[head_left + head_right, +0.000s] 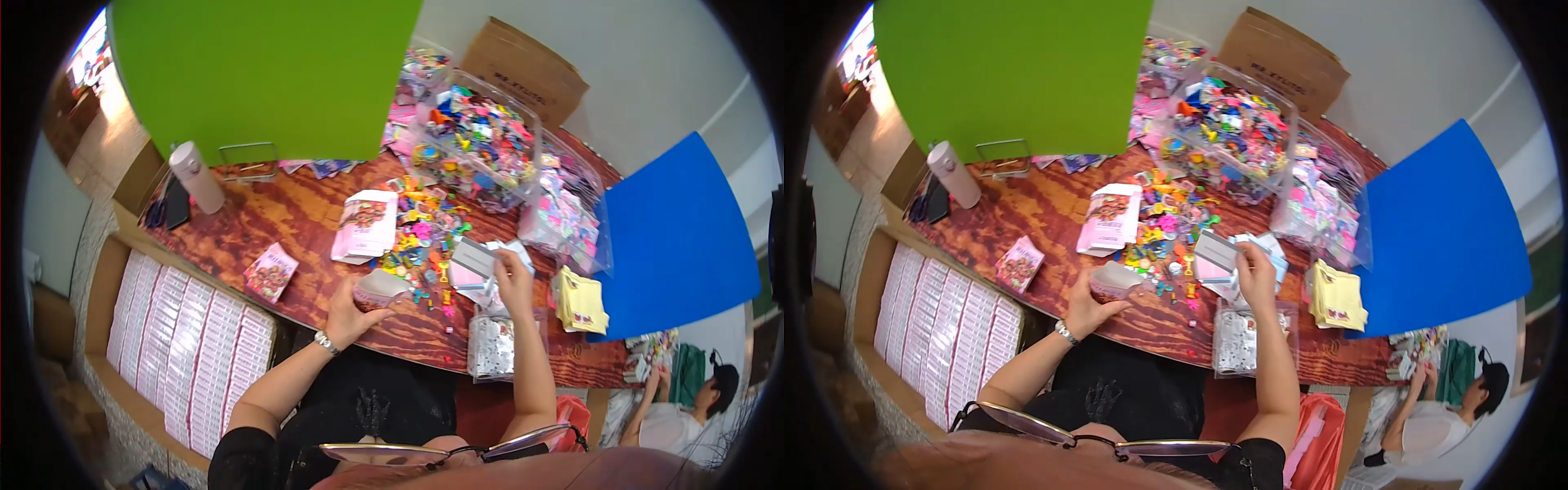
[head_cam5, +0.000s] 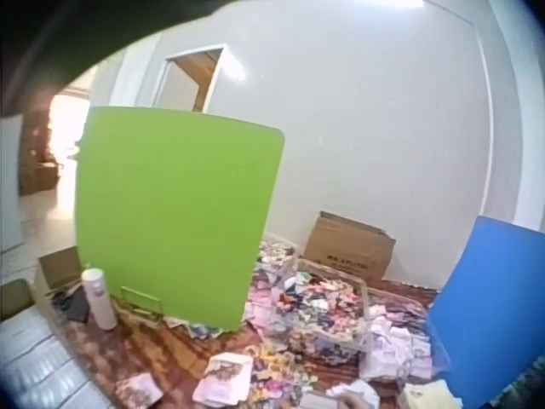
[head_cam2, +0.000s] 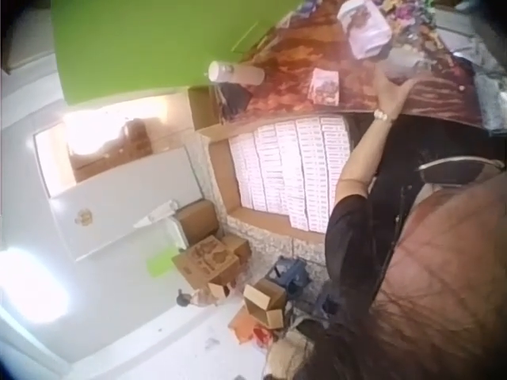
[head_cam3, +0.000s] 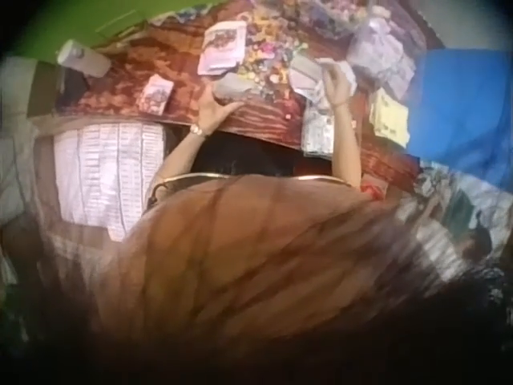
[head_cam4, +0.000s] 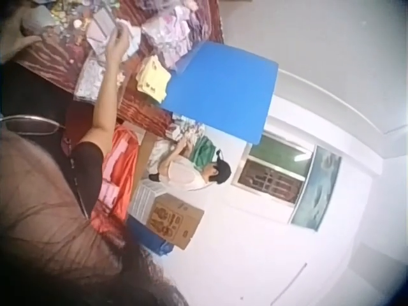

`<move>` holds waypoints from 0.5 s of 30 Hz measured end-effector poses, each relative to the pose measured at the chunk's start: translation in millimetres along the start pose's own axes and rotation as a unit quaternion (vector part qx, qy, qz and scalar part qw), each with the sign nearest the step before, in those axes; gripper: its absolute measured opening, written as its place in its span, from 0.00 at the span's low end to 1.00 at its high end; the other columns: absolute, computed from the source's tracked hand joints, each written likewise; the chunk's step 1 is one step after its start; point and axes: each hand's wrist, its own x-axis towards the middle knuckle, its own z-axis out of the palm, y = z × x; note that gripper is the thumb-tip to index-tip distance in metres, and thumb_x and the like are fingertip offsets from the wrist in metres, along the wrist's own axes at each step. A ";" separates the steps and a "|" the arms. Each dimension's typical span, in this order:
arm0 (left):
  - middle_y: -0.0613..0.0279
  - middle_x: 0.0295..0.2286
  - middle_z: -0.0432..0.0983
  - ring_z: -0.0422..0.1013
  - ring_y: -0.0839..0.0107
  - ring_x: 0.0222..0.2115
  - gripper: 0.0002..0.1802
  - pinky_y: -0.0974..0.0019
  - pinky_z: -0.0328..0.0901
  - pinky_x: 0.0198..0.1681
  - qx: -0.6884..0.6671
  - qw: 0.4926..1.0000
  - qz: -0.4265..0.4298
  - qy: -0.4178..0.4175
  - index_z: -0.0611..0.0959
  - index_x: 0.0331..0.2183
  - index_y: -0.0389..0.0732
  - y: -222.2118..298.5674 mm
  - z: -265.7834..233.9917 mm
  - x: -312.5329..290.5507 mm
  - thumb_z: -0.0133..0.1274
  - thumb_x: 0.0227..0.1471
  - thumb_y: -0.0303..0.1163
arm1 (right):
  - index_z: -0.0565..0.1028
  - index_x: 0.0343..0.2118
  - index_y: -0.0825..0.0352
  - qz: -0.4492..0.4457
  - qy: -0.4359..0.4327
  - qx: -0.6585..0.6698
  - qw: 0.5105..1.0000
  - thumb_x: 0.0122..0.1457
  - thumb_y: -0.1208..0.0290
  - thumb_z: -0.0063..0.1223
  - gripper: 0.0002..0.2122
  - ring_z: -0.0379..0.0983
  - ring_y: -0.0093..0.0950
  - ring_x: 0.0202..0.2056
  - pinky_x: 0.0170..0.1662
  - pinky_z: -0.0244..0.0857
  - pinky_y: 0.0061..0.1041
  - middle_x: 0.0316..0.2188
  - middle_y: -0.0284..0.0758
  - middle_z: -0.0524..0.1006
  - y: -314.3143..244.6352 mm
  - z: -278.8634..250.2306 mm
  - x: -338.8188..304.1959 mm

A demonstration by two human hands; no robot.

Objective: Packing small colorful toy components into plastic containers and then into larger boxes.

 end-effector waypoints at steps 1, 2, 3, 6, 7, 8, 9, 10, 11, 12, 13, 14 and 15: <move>0.55 0.39 0.78 0.77 0.64 0.40 0.41 0.62 0.71 0.44 0.034 0.999 0.023 -0.005 0.73 0.47 0.36 -3.0 -1.2 -0.3 0.78 0.35 0.39 | 0.78 0.44 0.68 0.008 -0.011 0.054 0.998 0.63 0.76 0.53 0.08 0.76 0.23 0.30 0.34 0.69 0.24 0.30 0.36 0.80 -29.8 -0.6 -1.8; 0.56 0.40 0.79 0.77 0.67 0.42 0.43 0.64 0.71 0.46 0.068 0.996 0.048 -0.013 0.72 0.50 0.35 -8.0 -2.1 -1.5 0.78 0.36 0.38 | 0.77 0.44 0.68 0.017 -0.020 0.106 0.994 0.63 0.76 0.53 0.08 0.77 0.23 0.30 0.35 0.70 0.24 0.31 0.36 0.81 -55.0 1.7 -4.6; 0.54 0.42 0.77 0.76 0.64 0.43 0.43 0.61 0.70 0.46 0.072 0.996 0.045 -0.009 0.72 0.50 0.34 -16.6 -0.5 -3.7 0.77 0.35 0.38 | 0.77 0.44 0.68 0.016 -0.025 0.111 0.993 0.63 0.76 0.53 0.08 0.77 0.23 0.30 0.35 0.70 0.24 0.31 0.36 0.81 -75.2 7.8 -8.7; 0.51 0.43 0.75 0.74 0.58 0.46 0.45 0.58 0.68 0.50 0.115 0.991 0.065 0.017 0.71 0.51 0.34 2.1 -5.4 -4.4 0.77 0.32 0.37 | 0.78 0.43 0.67 -0.125 -0.057 0.057 0.989 0.60 0.80 0.58 0.09 0.78 0.26 0.32 0.35 0.71 0.28 0.31 0.37 0.80 -132.0 25.8 -22.0; 0.51 0.43 0.75 0.74 0.58 0.46 0.45 0.58 0.68 0.50 0.115 0.991 0.066 0.018 0.71 0.51 0.34 2.2 -4.6 -4.1 0.77 0.32 0.37 | 0.78 0.42 0.67 -0.169 -0.066 0.023 0.983 0.59 0.81 0.57 0.08 0.78 0.27 0.32 0.34 0.71 0.27 0.30 0.37 0.80 -138.2 29.2 -21.9; 0.50 0.43 0.74 0.72 0.55 0.46 0.46 0.56 0.67 0.50 0.122 0.989 0.083 0.025 0.72 0.51 0.34 1.2 -3.9 -4.0 0.77 0.31 0.37 | 0.78 0.41 0.68 -0.212 -0.074 -0.012 0.974 0.59 0.82 0.57 0.08 0.78 0.27 0.31 0.34 0.71 0.26 0.30 0.37 0.79 -142.4 32.8 -21.0; 0.49 0.44 0.73 0.71 0.52 0.46 0.47 0.55 0.66 0.51 0.130 0.986 0.100 0.031 0.72 0.51 0.34 1.8 -3.5 -3.7 0.77 0.30 0.37 | 0.78 0.41 0.68 -0.213 -0.074 -0.012 0.974 0.59 0.82 0.57 0.08 0.78 0.27 0.31 0.34 0.71 0.26 0.30 0.37 0.79 -145.1 37.3 -20.6; 0.49 0.44 0.73 0.71 0.52 0.46 0.47 0.55 0.66 0.51 0.130 0.986 0.101 0.031 0.72 0.51 0.34 2.7 -3.4 -4.1 0.77 0.30 0.37 | 0.79 0.40 0.67 -0.246 -0.083 -0.026 0.965 0.58 0.82 0.58 0.08 0.78 0.30 0.31 0.34 0.71 0.28 0.30 0.37 0.79 -147.6 41.9 -20.2; 0.49 0.43 0.73 0.70 0.51 0.45 0.46 0.54 0.66 0.49 0.152 0.981 0.110 0.042 0.72 0.50 0.34 3.8 -3.2 -4.7 0.77 0.30 0.37 | 0.79 0.39 0.67 -0.280 -0.092 -0.040 0.955 0.56 0.82 0.59 0.08 0.77 0.33 0.30 0.33 0.71 0.30 0.30 0.38 0.79 -149.7 45.6 -19.3; 0.49 0.43 0.73 0.70 0.50 0.44 0.46 0.54 0.65 0.48 0.176 0.976 0.117 0.054 0.72 0.50 0.35 4.7 -4.4 -6.0 0.77 0.30 0.37 | 0.79 0.39 0.67 -0.281 -0.093 -0.038 0.955 0.56 0.82 0.59 0.08 0.77 0.33 0.30 0.33 0.71 0.30 0.30 0.38 0.79 -152.9 48.8 -18.4; 0.49 0.43 0.73 0.70 0.50 0.44 0.46 0.54 0.65 0.48 0.177 0.976 0.116 0.055 0.72 0.50 0.35 3.7 -5.3 -6.8 0.77 0.30 0.37 | 0.79 0.39 0.66 -0.298 -0.108 -0.046 0.947 0.55 0.82 0.59 0.09 0.77 0.35 0.30 0.33 0.71 0.31 0.30 0.38 0.79 -156.8 51.1 -17.4; 0.49 0.43 0.73 0.70 0.50 0.43 0.45 0.53 0.65 0.47 0.184 0.970 0.143 0.065 0.72 0.50 0.35 1.8 -6.0 -7.5 0.77 0.30 0.36 | 0.79 0.39 0.66 -0.314 -0.123 -0.054 0.940 0.54 0.82 0.60 0.10 0.77 0.36 0.30 0.33 0.71 0.32 0.30 0.38 0.79 -160.0 53.7 -16.5; 0.49 0.43 0.73 0.69 0.50 0.42 0.44 0.53 0.65 0.45 0.190 0.964 0.170 0.074 0.73 0.50 0.36 3.5 -6.5 -7.0 0.77 0.30 0.35 | 0.79 0.39 0.66 -0.315 -0.123 -0.053 0.940 0.54 0.82 0.60 0.10 0.77 0.36 0.30 0.33 0.71 0.32 0.30 0.38 0.79 -162.2 56.0 -15.1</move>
